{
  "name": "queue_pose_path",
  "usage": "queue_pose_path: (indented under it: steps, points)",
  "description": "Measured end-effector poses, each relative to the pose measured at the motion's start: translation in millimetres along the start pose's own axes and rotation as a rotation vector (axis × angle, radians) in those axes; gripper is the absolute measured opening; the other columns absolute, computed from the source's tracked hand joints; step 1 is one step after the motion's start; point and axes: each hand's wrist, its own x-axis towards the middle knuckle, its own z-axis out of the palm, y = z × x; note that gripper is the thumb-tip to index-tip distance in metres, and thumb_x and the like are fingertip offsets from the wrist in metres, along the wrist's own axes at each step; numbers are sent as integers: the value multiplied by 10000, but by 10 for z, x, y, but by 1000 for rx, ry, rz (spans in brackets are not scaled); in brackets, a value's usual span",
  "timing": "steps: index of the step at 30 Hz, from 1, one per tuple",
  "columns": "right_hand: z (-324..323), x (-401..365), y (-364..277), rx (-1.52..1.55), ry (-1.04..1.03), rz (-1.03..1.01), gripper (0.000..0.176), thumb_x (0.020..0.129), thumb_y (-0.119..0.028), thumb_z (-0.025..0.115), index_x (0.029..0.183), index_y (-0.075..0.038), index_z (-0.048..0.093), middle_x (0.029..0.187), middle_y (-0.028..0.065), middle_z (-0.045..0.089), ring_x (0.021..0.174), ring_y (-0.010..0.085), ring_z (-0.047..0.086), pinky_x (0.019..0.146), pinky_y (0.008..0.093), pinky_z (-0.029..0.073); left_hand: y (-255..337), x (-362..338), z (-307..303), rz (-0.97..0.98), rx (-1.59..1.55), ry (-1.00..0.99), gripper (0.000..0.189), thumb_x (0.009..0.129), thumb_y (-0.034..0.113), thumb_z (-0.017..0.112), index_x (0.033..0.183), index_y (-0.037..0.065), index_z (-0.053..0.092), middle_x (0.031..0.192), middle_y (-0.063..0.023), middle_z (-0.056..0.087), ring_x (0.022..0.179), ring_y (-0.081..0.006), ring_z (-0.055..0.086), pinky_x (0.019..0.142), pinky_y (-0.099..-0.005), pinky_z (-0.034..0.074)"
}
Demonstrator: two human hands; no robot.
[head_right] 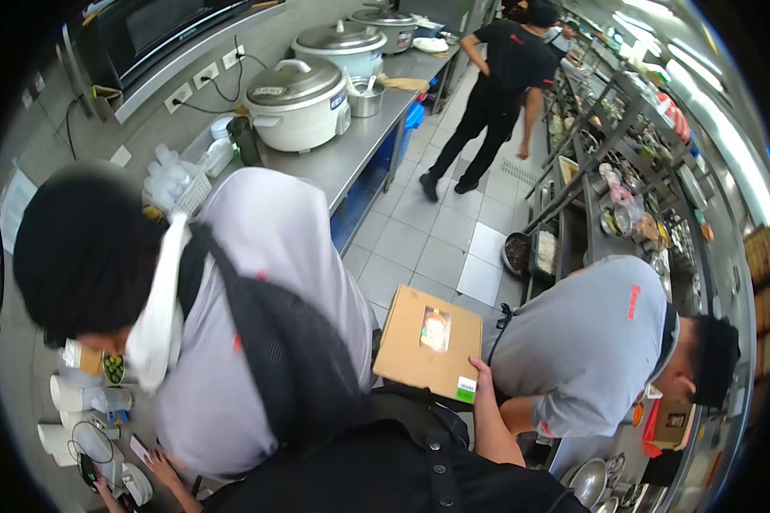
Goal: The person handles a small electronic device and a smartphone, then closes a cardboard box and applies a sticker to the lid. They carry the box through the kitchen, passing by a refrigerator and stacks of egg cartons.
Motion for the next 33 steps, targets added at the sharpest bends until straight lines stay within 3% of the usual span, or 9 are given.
queue_pose_path:
  steps: [2, 5, 9, 12, 14, 18, 25, 30, 33]
  points:
    - [149, 570, -60, 50, -28, -46, 516, 928, -275, 676, 1356, 0, 590, 1200, 176, 717, 1044, 346, 717, 932, 475, 586, 162, -142, -20, 36, -48, 269, 701, 1047, 430, 379, 1628, 71, 223, 1586, -232, 391, 1501, -299, 342, 1276, -516, 204]
    - [640, 1291, -185, 66, -32, -150, 500, 952, -294, 674, 1349, -6, 580, 1200, 169, 707, 1035, 341, 714, 911, 473, 590, 812, -455, -121, 126, 60, 493, 677, 1046, 422, 390, 1606, 67, 252, 1564, -229, 411, 1479, -297, 363, 1257, -509, 225]
    - [1210, 2065, -437, 122, -113, -184, 503, 970, -290, 662, 1362, 7, 556, 1218, 180, 699, 1053, 340, 712, 926, 473, 593, 1579, -933, -9, 179, 223, 643, 646, 1045, 412, 405, 1575, 61, 292, 1533, -225, 439, 1448, -294, 391, 1233, -499, 254]
    - [1421, 2399, -617, 136, -175, -129, 491, 977, -284, 649, 1365, -2, 546, 1224, 176, 697, 1055, 335, 714, 924, 466, 600, 1680, -1081, 272, 182, 294, 685, 624, 1044, 405, 417, 1552, 56, 322, 1510, -221, 459, 1426, -292, 413, 1215, -492, 276]
    - [1747, 2323, -739, 109, -208, -220, 459, 981, -283, 641, 1344, -18, 551, 1228, 167, 697, 1037, 329, 721, 902, 460, 611, 1487, -1086, 444, 153, 321, 689, 609, 1044, 400, 424, 1537, 53, 341, 1495, -219, 473, 1411, -291, 427, 1203, -487, 290]
    - [1779, 2504, -838, 60, -189, -162, 464, 1011, -321, 590, 1373, -34, 547, 1235, 163, 698, 1059, 327, 718, 917, 477, 612, 830, -856, 853, 58, 351, 641, 580, 1043, 390, 439, 1507, 47, 381, 1465, -215, 500, 1380, -288, 455, 1179, -477, 319]
    - [1821, 2488, -1058, -16, -215, -196, 533, 976, -305, 622, 1421, -31, 519, 1313, 183, 665, 1135, 357, 689, 984, 497, 579, -450, -349, 1966, -85, 394, 443, 532, 1041, 372, 465, 1453, 37, 450, 1411, -207, 548, 1328, -284, 504, 1137, -460, 370]
    - [2006, 2574, -1366, -62, -221, -148, 476, 999, -308, 611, 1365, -10, 552, 1255, 179, 697, 1090, 344, 712, 946, 482, 600, -1241, -622, 2599, -253, 476, 343, 501, 1039, 360, 484, 1415, 29, 500, 1373, -202, 582, 1290, -280, 539, 1107, -447, 406]
    - [2077, 2689, -1615, -43, -242, -171, 453, 1008, -301, 611, 1357, -16, 565, 1246, 176, 705, 1085, 330, 716, 937, 463, 601, -1739, -1083, 2969, -448, 527, 317, 484, 1039, 352, 495, 1392, 24, 530, 1350, -199, 602, 1267, -279, 561, 1088, -440, 427]
